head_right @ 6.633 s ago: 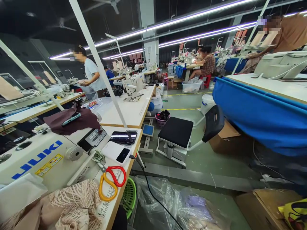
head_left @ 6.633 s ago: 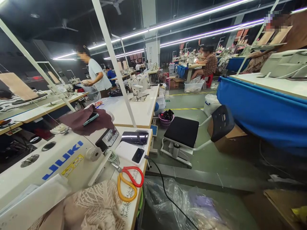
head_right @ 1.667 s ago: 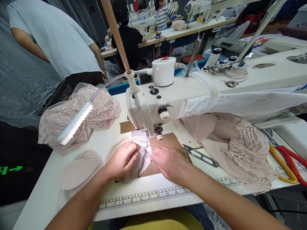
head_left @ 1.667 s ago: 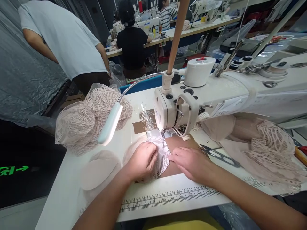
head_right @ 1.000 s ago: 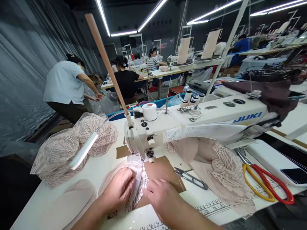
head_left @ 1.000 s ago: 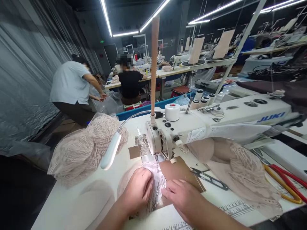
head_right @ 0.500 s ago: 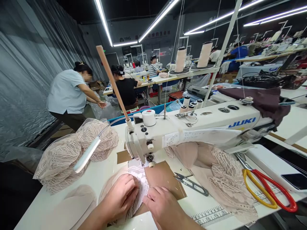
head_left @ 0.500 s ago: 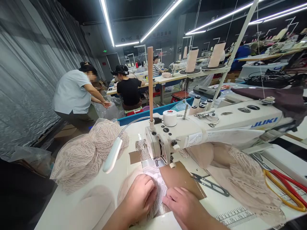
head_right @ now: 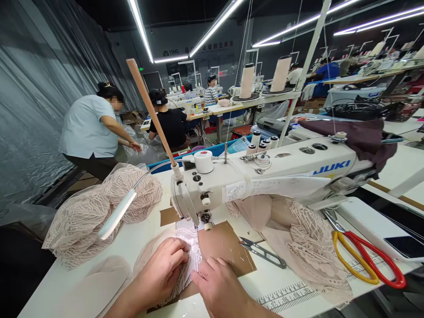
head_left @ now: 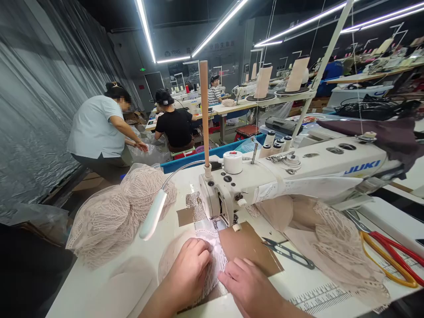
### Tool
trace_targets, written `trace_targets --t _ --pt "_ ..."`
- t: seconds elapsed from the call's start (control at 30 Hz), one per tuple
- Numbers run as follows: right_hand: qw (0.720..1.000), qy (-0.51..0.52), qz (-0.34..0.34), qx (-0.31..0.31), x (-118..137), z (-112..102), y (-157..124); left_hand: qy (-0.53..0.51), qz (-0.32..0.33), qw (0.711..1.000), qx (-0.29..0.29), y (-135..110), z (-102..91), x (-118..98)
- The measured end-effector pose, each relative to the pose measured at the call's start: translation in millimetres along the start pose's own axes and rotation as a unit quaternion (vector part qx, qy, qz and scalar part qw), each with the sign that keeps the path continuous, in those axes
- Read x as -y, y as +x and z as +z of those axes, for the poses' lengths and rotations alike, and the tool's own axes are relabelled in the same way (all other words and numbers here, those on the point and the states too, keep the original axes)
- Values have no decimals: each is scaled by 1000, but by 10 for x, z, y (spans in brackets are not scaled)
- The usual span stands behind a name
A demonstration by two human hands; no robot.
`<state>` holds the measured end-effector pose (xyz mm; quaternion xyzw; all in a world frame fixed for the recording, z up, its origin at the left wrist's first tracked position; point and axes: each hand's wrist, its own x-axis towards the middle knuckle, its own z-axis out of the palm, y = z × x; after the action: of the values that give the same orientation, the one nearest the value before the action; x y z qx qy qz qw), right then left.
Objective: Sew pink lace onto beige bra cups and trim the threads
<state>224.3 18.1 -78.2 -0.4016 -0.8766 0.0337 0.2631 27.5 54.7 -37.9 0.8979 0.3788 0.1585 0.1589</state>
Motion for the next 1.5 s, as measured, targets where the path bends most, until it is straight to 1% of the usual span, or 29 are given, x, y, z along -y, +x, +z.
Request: trace_targets --t 0.1,0.3,0.6,0.73,0.9,1.13,1.5 --pt "1000 -2 4 6 18 -1 -6 0 6 1000 -6 -2 -9 11" --pt "997 4 22 68 10 -34 -20 7 29 999 -33 10 -35 -20" --pt "997 7 5 76 -13 -30 -32 4 65 997 -51 1 -33 -30" --pt "996 12 15 88 18 -78 -27 9 75 996 -40 -10 -36 -31" --pt "997 -6 19 74 59 -117 -23 15 78 996 -36 -24 -27 -15" --pt "999 -21 2 46 53 -67 -32 10 71 996 -48 -24 6 50" --pt "1000 -9 0 22 20 -28 -34 4 47 999 -24 -17 7 55"
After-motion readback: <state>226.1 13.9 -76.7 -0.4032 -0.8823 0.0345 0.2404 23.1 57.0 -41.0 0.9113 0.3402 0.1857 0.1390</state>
